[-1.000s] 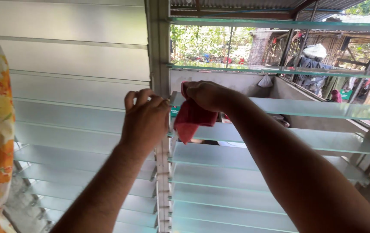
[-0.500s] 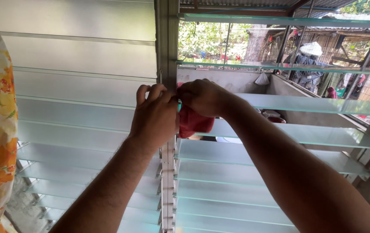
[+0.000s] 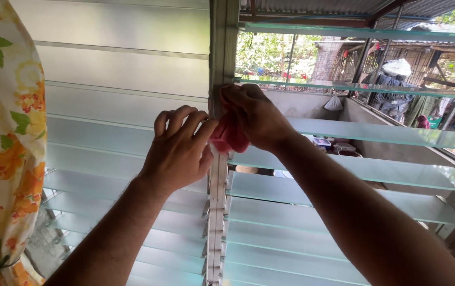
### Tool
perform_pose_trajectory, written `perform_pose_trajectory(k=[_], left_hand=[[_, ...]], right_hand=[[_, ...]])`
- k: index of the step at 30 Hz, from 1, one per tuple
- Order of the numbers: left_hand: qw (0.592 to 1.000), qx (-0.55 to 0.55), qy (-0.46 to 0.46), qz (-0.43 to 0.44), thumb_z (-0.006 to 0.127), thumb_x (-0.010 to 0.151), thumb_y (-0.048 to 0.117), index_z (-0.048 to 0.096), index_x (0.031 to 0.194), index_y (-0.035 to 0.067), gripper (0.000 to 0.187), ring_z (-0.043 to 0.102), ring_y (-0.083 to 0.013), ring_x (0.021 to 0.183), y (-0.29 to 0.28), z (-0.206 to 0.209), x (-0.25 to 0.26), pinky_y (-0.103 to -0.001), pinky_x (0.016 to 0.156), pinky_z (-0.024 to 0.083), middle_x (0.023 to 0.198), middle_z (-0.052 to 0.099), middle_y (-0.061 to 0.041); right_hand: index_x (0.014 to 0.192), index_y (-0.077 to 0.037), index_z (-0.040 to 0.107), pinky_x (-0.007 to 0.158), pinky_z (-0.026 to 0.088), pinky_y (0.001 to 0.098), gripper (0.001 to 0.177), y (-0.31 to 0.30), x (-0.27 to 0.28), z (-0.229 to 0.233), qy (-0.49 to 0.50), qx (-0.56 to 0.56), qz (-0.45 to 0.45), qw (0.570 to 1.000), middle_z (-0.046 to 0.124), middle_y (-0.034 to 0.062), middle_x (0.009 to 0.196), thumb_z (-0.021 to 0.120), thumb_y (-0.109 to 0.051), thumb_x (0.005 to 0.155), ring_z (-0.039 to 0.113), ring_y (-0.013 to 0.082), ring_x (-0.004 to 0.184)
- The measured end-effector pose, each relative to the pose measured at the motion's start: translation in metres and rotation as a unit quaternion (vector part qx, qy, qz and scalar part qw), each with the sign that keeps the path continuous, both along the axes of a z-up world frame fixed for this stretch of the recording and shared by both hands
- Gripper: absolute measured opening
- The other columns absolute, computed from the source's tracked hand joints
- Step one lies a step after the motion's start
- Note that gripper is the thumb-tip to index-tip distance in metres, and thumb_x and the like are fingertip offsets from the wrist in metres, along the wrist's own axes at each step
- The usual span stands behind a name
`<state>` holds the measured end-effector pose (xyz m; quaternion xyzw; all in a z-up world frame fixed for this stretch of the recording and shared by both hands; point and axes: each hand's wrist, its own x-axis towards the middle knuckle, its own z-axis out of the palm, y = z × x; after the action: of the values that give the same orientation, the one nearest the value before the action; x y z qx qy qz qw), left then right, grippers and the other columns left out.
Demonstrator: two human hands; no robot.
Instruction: Cleaning and wiping down individual glass louvers of a window with a red cloth.
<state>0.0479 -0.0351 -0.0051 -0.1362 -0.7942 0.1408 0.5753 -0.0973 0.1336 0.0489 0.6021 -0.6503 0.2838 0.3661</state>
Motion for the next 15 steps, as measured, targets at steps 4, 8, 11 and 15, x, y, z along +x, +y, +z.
perform_pose_trajectory(k=[4, 8, 11, 15], left_hand=[[0.999, 0.031, -0.025, -0.027, 0.073, 0.073, 0.015, 0.06, 0.135, 0.007, 0.064, 0.051, -0.029, 0.126, -0.004, 0.0, 0.003, -0.05, 0.103, 0.034, 0.124, 0.064, -0.008], [0.995, 0.065, -0.013, -0.072, 0.075, 0.079, 0.019, 0.059, 0.133, 0.006, 0.058, 0.052, -0.0289, 0.125, -0.01, -0.003, -0.006, -0.05, 0.103, 0.035, 0.121, 0.066, -0.009], [0.989, 0.103, -0.001, -0.107, 0.076, 0.084, 0.018, 0.064, 0.123, 0.009, 0.042, 0.055, -0.0277, 0.119, -0.008, -0.002, -0.01, -0.048, 0.102, 0.037, 0.11, 0.069, -0.006], [0.979, 0.135, 0.007, -0.155, 0.073, 0.092, 0.009, 0.071, 0.108, 0.012, 0.017, 0.063, -0.0234, 0.105, -0.015, 0.005, -0.012, -0.043, 0.098, 0.042, 0.095, 0.073, 0.002]], right_hand=[[0.128, -0.008, 0.064, 0.091, 0.055, 0.0415, 0.031, -0.011, -0.011, -0.003, 0.029, 0.017, -0.007, 0.999, 0.066, 0.0167, 0.118, 0.056, -0.011, 0.098, 0.064, 0.0364, 0.109], [0.12, -0.013, 0.069, 0.09, 0.053, 0.0442, 0.026, -0.008, -0.01, 0.003, 0.012, 0.106, -0.046, 0.993, 0.069, 0.0137, 0.113, 0.057, -0.017, 0.097, 0.064, 0.0348, 0.106], [0.113, -0.015, 0.073, 0.09, 0.053, 0.0437, 0.023, -0.004, -0.017, 0.016, -0.024, 0.207, -0.093, 0.974, 0.065, 0.0164, 0.109, 0.058, -0.018, 0.095, 0.064, 0.0338, 0.104], [0.119, -0.015, 0.073, 0.093, 0.053, 0.0404, 0.035, -0.014, -0.061, 0.02, -0.085, 0.253, -0.009, 0.964, 0.062, 0.0162, 0.113, 0.056, -0.01, 0.089, 0.064, 0.0293, 0.102]])
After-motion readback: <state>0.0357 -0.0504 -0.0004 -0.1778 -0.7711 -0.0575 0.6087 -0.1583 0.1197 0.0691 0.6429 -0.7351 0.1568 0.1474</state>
